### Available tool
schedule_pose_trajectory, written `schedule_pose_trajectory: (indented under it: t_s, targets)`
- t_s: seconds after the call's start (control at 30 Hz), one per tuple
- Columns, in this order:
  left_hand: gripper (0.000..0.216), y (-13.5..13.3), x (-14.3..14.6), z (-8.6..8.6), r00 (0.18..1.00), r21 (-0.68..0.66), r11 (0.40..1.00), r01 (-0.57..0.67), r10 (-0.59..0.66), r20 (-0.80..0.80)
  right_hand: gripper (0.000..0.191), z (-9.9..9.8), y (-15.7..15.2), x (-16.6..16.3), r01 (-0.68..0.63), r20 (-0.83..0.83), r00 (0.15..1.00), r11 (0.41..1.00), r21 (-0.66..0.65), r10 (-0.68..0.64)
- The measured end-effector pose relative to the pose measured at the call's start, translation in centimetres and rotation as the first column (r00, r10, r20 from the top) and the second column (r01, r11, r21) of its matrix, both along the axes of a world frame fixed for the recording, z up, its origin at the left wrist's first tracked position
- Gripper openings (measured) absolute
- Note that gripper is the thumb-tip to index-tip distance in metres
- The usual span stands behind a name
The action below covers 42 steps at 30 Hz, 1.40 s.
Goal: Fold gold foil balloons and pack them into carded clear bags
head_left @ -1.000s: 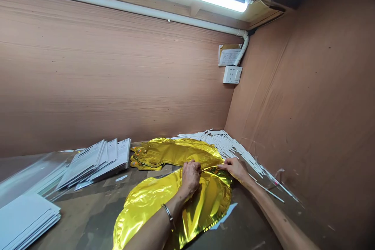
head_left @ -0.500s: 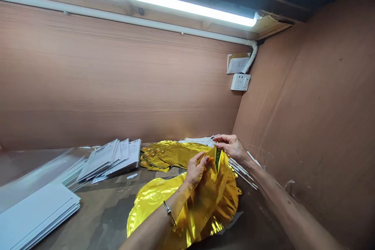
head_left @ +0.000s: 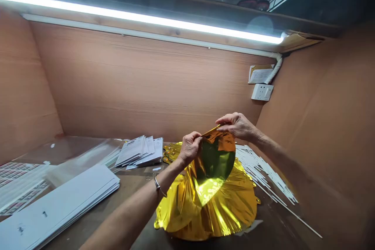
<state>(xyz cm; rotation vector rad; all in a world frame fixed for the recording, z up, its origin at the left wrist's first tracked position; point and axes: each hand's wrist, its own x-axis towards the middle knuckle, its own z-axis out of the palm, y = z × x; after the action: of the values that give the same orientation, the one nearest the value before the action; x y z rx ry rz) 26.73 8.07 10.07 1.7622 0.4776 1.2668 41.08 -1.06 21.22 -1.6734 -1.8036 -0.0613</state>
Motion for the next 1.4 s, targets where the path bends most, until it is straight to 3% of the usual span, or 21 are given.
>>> schedule_pose_trajectory:
  t_s: [0.1,0.17,0.33,0.47,0.63,0.73,0.83,0.93,1.0,1.07,1.2,1.27,1.33,1.4]
  targets:
    - [0.016,1.0,-3.3,3.3,0.999,0.094,0.995,-0.035,0.033,0.025,0.011,3.5,0.1,-2.7,0.0,0.379,0.924,0.99,0.138,-0.053]
    - [0.017,1.2,-5.4,5.3,0.997,0.124,0.992,-0.031,0.022,0.072,0.014,5.8,0.2,-5.0,-0.04,0.509,0.858,0.975,0.216,-0.078]
    - [0.019,-0.1,-10.6,9.4,0.975,0.083,0.996,-0.028,0.009,0.22,0.016,11.0,0.6,-11.1,-0.052,0.596,0.801,0.985,0.166,-0.059]
    - [0.029,-1.9,-14.1,10.2,0.957,0.076,0.992,0.098,-0.115,0.266,0.017,14.1,1.2,-15.7,-0.035,0.641,0.761,0.98,0.197,-0.102]
    - [0.047,-3.6,-17.6,8.6,0.963,0.177,0.984,0.036,-0.081,0.257,0.026,16.5,0.8,-20.6,-0.07,0.704,0.702,0.972,0.226,-0.113]
    - [0.064,-4.6,-19.1,6.2,0.979,0.173,0.973,-0.153,0.126,0.158,0.032,17.3,0.6,-22.2,-0.089,0.726,0.676,0.964,0.251,-0.127]
    - [0.081,-5.8,-20.0,3.1,0.867,0.201,0.852,-0.483,0.497,-0.026,0.041,17.4,0.7,-22.6,-0.093,0.741,0.658,0.961,0.261,-0.138]
    - [0.071,-6.8,-20.4,0.3,0.693,0.286,0.722,-0.63,0.689,-0.213,0.068,17.1,1.0,-22.3,-0.066,0.767,0.62,0.963,0.263,-0.167]
    - [0.042,-7.2,-20.3,-1.1,0.657,0.327,0.728,-0.603,0.685,-0.315,0.086,16.9,1.2,-21.9,-0.047,0.784,0.591,0.963,0.266,-0.188]
    - [0.015,-7.1,-20.2,-2.0,0.68,0.333,0.782,-0.527,0.623,-0.387,0.096,16.7,1.1,-21.4,-0.041,0.788,0.584,0.962,0.271,-0.197]
    - [0.031,-5.2,-20.1,-2.8,0.804,0.236,0.93,-0.281,0.362,-0.472,0.1,16.8,0.3,-18.7,-0.05,0.789,0.593,0.972,0.231,-0.157]
    - [0.031,-3.6,-20.7,-2.9,0.784,0.232,0.95,-0.207,0.303,-0.541,0.095,16.2,-0.7,-16.3,-0.084,0.779,0.619,0.978,0.191,-0.099]
    - [0.03,-2.1,-21.6,-3.0,0.704,0.274,0.93,-0.243,0.364,-0.61,0.083,14.1,-2.4,-13.5,-0.184,0.752,0.658,0.962,0.203,-0.033]
    - [0.029,-1.0,-22.7,-3.2,0.619,0.329,0.883,-0.336,0.47,-0.63,0.061,10.1,-4.7,-11.2,-0.354,0.726,0.686,0.892,0.28,0.045]
